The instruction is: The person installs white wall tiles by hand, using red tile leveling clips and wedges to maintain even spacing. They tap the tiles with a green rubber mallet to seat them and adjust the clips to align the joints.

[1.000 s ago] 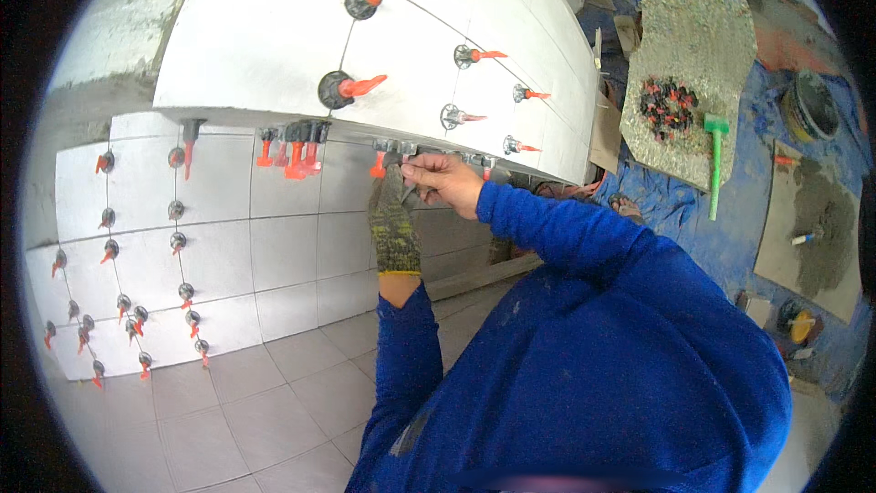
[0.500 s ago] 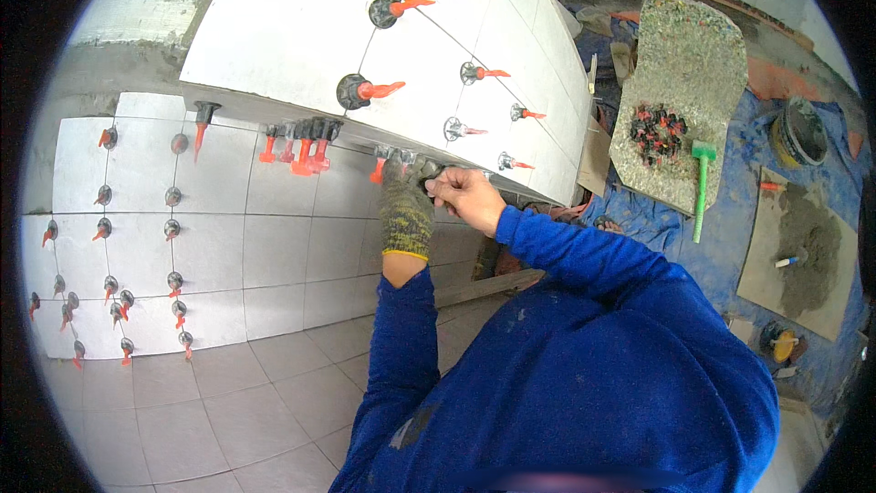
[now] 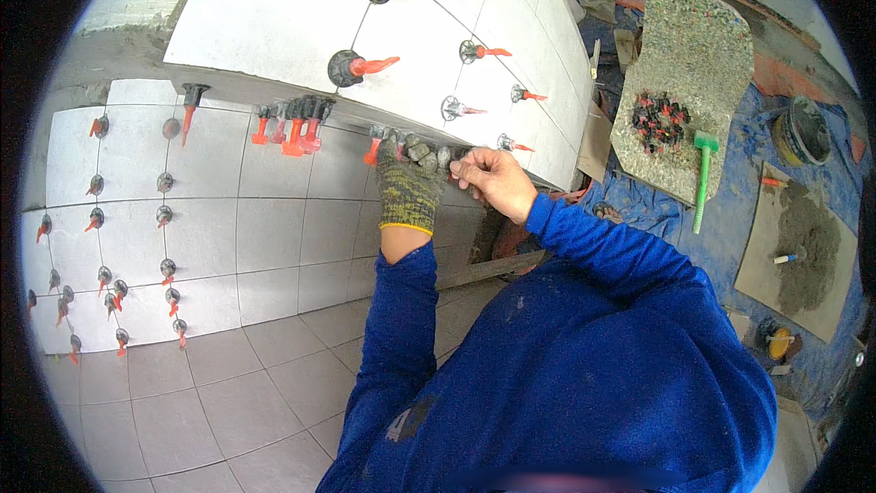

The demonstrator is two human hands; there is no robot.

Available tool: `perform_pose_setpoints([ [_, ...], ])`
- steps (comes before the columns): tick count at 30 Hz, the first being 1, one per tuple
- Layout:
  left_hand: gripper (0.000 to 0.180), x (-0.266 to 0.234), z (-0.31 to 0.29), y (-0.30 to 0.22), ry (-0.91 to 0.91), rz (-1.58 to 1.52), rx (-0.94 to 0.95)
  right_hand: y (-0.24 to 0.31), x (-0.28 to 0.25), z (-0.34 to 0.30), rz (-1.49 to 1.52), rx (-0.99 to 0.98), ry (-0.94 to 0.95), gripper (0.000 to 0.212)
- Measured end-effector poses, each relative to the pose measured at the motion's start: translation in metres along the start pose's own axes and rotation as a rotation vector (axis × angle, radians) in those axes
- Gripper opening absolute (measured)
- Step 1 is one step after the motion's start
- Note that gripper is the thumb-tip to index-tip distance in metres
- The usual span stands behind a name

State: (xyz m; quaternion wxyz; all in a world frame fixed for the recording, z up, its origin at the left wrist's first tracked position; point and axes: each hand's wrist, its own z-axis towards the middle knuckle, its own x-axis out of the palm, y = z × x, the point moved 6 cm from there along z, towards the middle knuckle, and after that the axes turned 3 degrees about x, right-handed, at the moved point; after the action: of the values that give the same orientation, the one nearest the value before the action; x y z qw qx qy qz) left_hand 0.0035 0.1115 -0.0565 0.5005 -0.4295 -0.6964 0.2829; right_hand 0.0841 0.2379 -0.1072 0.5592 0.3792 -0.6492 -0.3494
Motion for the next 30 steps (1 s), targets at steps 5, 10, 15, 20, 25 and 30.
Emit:
perform_pose_setpoints([
  [5,0.041,-0.013,-0.009,-0.018,-0.052,0.362,0.153,-0.003,0.025,0.015,0.115,-0.007,0.001,0.042],
  [10,0.052,-0.031,-0.004,-0.033,-0.024,0.572,0.136,-0.003,0.059,0.044,0.332,0.069,0.052,0.038],
  [15,0.047,-0.019,-0.021,-0.042,0.413,1.026,0.389,0.001,0.072,0.052,0.523,0.102,0.190,0.033],
  [20,0.041,-0.014,-0.023,-0.043,0.402,0.990,0.485,0.003,0.078,0.054,0.872,0.139,0.414,0.028],
  [25,0.040,-0.022,-0.007,-0.034,0.311,0.636,0.197,-0.005,0.092,0.066,1.014,0.197,0.540,0.030],
  [30,0.040,-0.033,0.001,-0.034,0.272,0.585,0.150,-0.007,0.098,0.071,1.013,0.261,0.471,0.033],
])
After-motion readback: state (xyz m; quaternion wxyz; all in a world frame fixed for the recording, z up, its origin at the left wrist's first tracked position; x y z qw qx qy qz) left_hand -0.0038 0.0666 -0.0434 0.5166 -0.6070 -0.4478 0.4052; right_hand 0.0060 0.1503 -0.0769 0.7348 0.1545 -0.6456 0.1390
